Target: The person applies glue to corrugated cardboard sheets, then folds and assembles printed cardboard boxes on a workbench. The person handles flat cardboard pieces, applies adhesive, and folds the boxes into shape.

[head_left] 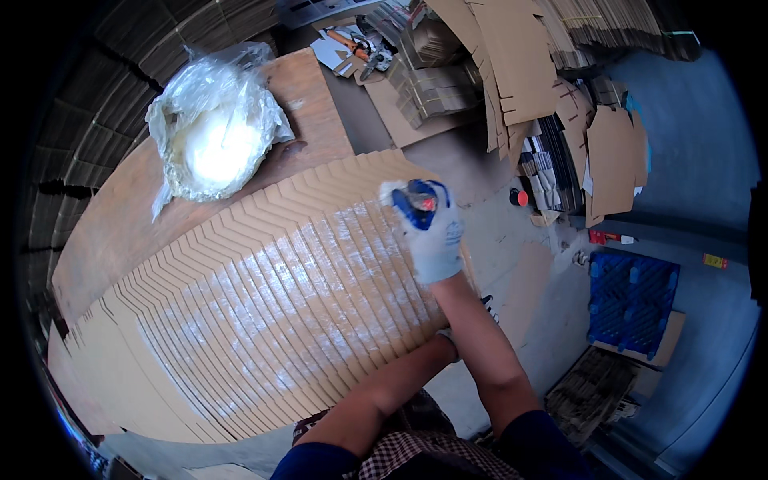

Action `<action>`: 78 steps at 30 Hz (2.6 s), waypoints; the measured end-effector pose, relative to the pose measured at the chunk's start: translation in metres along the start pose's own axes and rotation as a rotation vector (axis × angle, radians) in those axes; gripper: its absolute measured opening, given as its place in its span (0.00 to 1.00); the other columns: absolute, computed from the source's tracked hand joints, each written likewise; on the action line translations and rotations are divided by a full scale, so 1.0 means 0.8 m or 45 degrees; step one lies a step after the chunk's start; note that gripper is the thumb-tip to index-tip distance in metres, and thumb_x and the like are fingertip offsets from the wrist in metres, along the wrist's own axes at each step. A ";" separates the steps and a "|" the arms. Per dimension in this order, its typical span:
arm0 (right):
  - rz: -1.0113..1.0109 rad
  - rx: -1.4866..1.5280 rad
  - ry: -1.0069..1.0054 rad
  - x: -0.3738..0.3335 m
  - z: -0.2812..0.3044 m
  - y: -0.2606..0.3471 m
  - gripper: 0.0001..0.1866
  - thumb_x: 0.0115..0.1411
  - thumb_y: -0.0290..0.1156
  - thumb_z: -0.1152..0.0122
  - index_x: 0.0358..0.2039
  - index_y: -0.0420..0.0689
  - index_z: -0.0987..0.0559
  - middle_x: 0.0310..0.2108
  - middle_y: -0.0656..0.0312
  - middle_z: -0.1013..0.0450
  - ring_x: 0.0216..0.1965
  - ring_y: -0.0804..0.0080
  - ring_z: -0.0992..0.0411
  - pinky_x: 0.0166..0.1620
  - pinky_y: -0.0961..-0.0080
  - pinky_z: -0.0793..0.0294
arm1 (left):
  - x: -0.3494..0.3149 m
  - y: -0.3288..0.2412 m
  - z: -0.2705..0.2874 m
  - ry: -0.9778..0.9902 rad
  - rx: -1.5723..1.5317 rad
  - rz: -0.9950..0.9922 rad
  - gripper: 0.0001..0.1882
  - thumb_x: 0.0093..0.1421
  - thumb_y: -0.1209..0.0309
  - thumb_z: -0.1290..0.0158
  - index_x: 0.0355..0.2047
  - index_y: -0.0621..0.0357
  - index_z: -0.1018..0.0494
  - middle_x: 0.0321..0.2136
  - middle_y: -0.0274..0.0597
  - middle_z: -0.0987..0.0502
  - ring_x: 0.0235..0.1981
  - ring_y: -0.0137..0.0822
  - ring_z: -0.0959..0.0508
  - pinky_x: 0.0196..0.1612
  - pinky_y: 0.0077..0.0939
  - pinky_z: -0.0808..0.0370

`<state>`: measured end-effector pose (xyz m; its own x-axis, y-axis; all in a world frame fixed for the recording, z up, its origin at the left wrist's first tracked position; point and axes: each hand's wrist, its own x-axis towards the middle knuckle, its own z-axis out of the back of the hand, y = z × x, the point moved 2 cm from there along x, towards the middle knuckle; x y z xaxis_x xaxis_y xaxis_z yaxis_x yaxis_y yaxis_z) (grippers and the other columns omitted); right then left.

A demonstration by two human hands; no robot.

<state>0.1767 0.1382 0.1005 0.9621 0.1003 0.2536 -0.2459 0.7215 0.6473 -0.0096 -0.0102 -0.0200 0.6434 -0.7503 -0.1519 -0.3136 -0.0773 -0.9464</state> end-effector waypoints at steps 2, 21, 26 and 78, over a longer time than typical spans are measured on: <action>-0.104 -0.010 -0.071 0.010 0.010 -0.007 0.17 0.54 0.31 0.27 0.42 0.43 0.24 0.37 0.55 0.26 0.37 0.56 0.24 0.40 0.65 0.24 | -0.004 0.002 0.000 -0.004 -0.055 0.002 0.22 0.72 0.59 0.63 0.62 0.52 0.35 0.63 0.45 0.36 0.64 0.44 0.38 0.66 0.39 0.42; -0.279 -0.095 0.074 0.026 0.029 -0.035 0.20 0.53 0.33 0.28 0.44 0.43 0.25 0.40 0.51 0.26 0.40 0.48 0.24 0.43 0.62 0.24 | 0.004 -0.002 0.004 -0.123 -0.315 -0.059 0.23 0.73 0.57 0.64 0.63 0.50 0.36 0.65 0.44 0.38 0.66 0.41 0.40 0.69 0.36 0.45; -0.235 0.174 0.224 -0.017 0.052 0.018 0.21 0.52 0.29 0.28 0.45 0.44 0.25 0.43 0.51 0.26 0.42 0.48 0.24 0.45 0.64 0.24 | 0.004 -0.007 0.006 -0.171 -0.320 -0.056 0.23 0.73 0.58 0.64 0.63 0.51 0.36 0.65 0.44 0.37 0.66 0.41 0.39 0.69 0.36 0.45; -0.189 0.139 0.083 0.043 0.116 -0.099 0.17 0.52 0.22 0.31 0.43 0.41 0.22 0.39 0.59 0.22 0.40 0.70 0.23 0.47 0.74 0.25 | -0.001 -0.049 0.014 -0.067 1.868 -0.495 0.10 0.60 0.65 0.53 0.34 0.51 0.23 0.34 0.40 0.26 0.41 0.41 0.25 0.55 0.43 0.32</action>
<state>0.2182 0.0206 0.1248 0.9935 0.0453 0.1048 -0.1088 0.6535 0.7491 0.0103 0.0006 0.0141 0.5534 -0.8117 0.1870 0.8069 0.4667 -0.3620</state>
